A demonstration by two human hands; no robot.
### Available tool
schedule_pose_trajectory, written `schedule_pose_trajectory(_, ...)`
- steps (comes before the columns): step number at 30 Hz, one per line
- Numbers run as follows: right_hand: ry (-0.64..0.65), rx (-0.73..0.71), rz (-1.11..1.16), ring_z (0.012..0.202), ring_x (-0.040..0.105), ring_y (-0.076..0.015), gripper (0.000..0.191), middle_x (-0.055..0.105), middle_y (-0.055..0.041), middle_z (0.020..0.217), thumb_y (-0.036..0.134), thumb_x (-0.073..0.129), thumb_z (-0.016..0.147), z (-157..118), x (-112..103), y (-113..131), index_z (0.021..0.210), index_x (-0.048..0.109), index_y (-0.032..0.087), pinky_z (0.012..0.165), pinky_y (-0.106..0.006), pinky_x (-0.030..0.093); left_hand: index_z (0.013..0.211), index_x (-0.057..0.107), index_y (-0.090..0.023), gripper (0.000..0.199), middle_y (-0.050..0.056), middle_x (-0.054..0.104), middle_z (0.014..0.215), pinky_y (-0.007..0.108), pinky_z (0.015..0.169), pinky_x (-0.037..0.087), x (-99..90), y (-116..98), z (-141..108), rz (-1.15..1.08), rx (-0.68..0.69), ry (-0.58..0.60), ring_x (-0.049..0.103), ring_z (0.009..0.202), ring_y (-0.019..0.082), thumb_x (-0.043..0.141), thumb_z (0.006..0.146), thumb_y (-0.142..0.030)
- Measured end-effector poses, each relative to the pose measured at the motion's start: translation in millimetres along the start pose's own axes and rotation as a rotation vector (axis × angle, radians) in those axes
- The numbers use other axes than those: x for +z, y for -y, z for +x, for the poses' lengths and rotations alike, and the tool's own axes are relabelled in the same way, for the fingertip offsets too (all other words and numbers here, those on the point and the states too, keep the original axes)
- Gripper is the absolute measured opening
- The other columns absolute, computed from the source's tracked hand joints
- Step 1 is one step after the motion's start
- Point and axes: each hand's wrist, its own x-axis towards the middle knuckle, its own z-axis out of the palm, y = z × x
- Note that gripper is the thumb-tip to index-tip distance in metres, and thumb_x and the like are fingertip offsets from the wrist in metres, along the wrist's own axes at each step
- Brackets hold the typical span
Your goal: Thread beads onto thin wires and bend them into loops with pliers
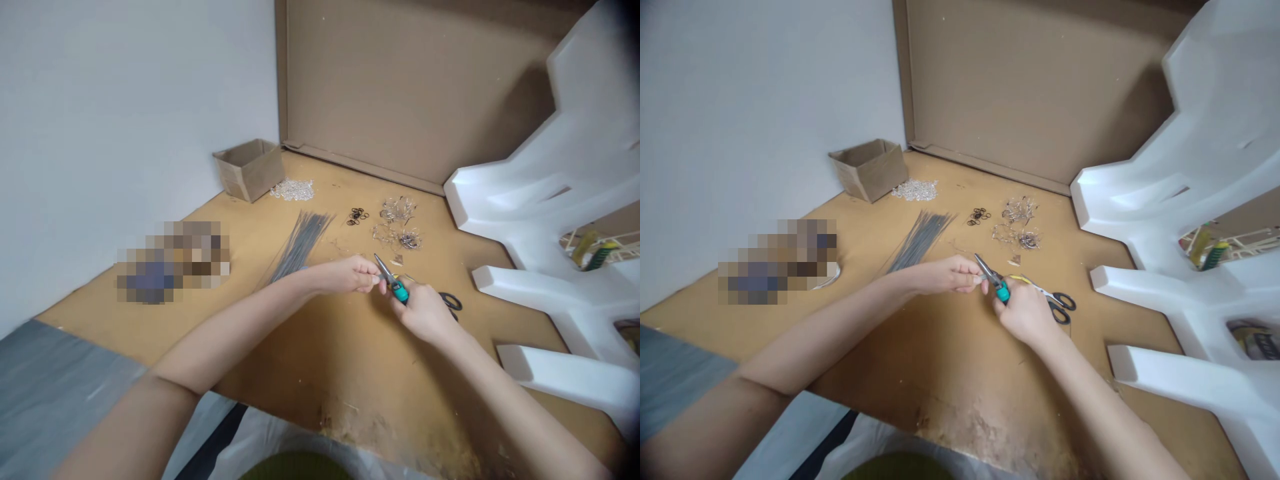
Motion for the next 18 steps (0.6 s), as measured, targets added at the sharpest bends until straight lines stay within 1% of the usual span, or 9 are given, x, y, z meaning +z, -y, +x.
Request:
schedule_pose_trajectory(2, -0.056, 0.085, -0.155, 0.062, 0.059, -0.0204, 0.016, 0.065, -0.0064, 0.069, 0.028, 0.043, 0.075, 3, 4, 4, 0.079, 0.056, 0.019, 0.053, -0.025, 0.033, 0.079, 0.055, -0.01, 0.02, -0.006, 0.034, 0.052, 0.019, 0.049, 0.023, 3.5, 3, 4, -0.024, -0.037, -0.063, 0.028, 0.047, 0.005, 0.041, 0.082, -0.024)
schedule_pose_trajectory(4, -0.107, 0.146, -0.267, 0.064, 0.061, -0.0225, 0.017, 0.066, -0.0096, 0.072, 0.029, 0.044, 0.075, 8, 7, 7, 0.081, 0.056, 0.018, 0.052, -0.026, 0.033, 0.076, 0.053, -0.01, 0.017, -0.007, 0.034, 0.05, 0.019, 0.047, 0.021, 7.7, 8, 9, -0.055, -0.074, -0.179, 0.027, 0.045, 0.005, 0.041, 0.081, -0.021)
schedule_pose_trajectory(7, -0.162, 0.171, -0.293, 0.066, 0.062, -0.0236, 0.021, 0.067, -0.0117, 0.075, 0.03, 0.046, 0.074, 17, 7, 10, 0.086, 0.056, 0.016, 0.054, -0.027, 0.034, 0.075, 0.052, -0.01, 0.017, -0.007, 0.035, 0.049, 0.019, 0.047, 0.022, 11.8, 11, 14, -0.074, -0.062, -0.316, 0.029, 0.046, 0.005, 0.039, 0.081, -0.019)
schedule_pose_trajectory(10, -0.113, 0.172, -0.114, 0.062, 0.061, -0.022, 0.021, 0.065, -0.008, 0.068, 0.033, 0.043, 0.075, 19, 3, 6, 0.08, 0.057, 0.018, 0.052, -0.026, 0.035, 0.078, 0.052, -0.009, 0.019, -0.007, 0.035, 0.05, 0.019, 0.048, 0.022, 10.1, 10, 13, -0.04, 0.017, -0.286, 0.029, 0.047, 0.006, 0.038, 0.082, -0.022)
schedule_pose_trajectory(12, 0.016, 0.103, 0.162, 0.056, 0.058, -0.0186, 0.021, 0.061, -0.0031, 0.059, 0.034, 0.042, 0.076, 17, 0, 1, 0.074, 0.055, 0.019, 0.049, -0.025, 0.035, 0.08, 0.052, -0.009, 0.021, -0.007, 0.035, 0.051, 0.019, 0.048, 0.022, 7.0, 8, 11, -0.025, 0.069, -0.218, 0.029, 0.047, 0.006, 0.039, 0.083, -0.026)
schedule_pose_trajectory(15, 0.23, -0.049, 0.6, 0.051, 0.056, -0.0145, 0.018, 0.056, 0.0018, 0.055, 0.033, 0.04, 0.077, 12, -1, -7, 0.076, 0.052, 0.019, 0.048, -0.023, 0.037, 0.081, 0.051, -0.01, 0.025, -0.007, 0.035, 0.053, 0.02, 0.048, 0.022, 4.2, 6, 9, -0.03, 0.115, -0.144, 0.028, 0.048, 0.006, 0.04, 0.083, -0.032)
schedule_pose_trajectory(16, 0.261, -0.069, 0.651, 0.05, 0.056, -0.0141, 0.018, 0.056, 0.0021, 0.054, 0.032, 0.039, 0.078, 12, -1, -8, 0.076, 0.051, 0.019, 0.049, -0.023, 0.038, 0.081, 0.051, -0.01, 0.026, -0.007, 0.035, 0.053, 0.02, 0.048, 0.022, 4.5, 6, 9, -0.032, 0.117, -0.136, 0.028, 0.048, 0.006, 0.041, 0.082, -0.033)
schedule_pose_trajectory(17, 0.253, -0.061, 0.621, 0.05, 0.056, -0.0144, 0.018, 0.056, 0.0019, 0.055, 0.032, 0.039, 0.077, 11, 0, -9, 0.075, 0.051, 0.019, 0.049, -0.023, 0.037, 0.08, 0.051, -0.01, 0.026, -0.006, 0.035, 0.052, 0.019, 0.048, 0.022, 5.6, 6, 9, -0.036, 0.111, -0.139, 0.028, 0.047, 0.005, 0.041, 0.082, -0.033)
schedule_pose_trajectory(18, 0.199, -0.025, 0.512, 0.051, 0.056, -0.0152, 0.018, 0.057, 0.0011, 0.055, 0.032, 0.04, 0.077, 12, 0, -9, 0.074, 0.051, 0.019, 0.049, -0.024, 0.036, 0.079, 0.051, -0.01, 0.026, -0.006, 0.035, 0.052, 0.019, 0.048, 0.023, 7.4, 6, 10, -0.043, 0.099, -0.154, 0.028, 0.047, 0.005, 0.041, 0.082, -0.033)
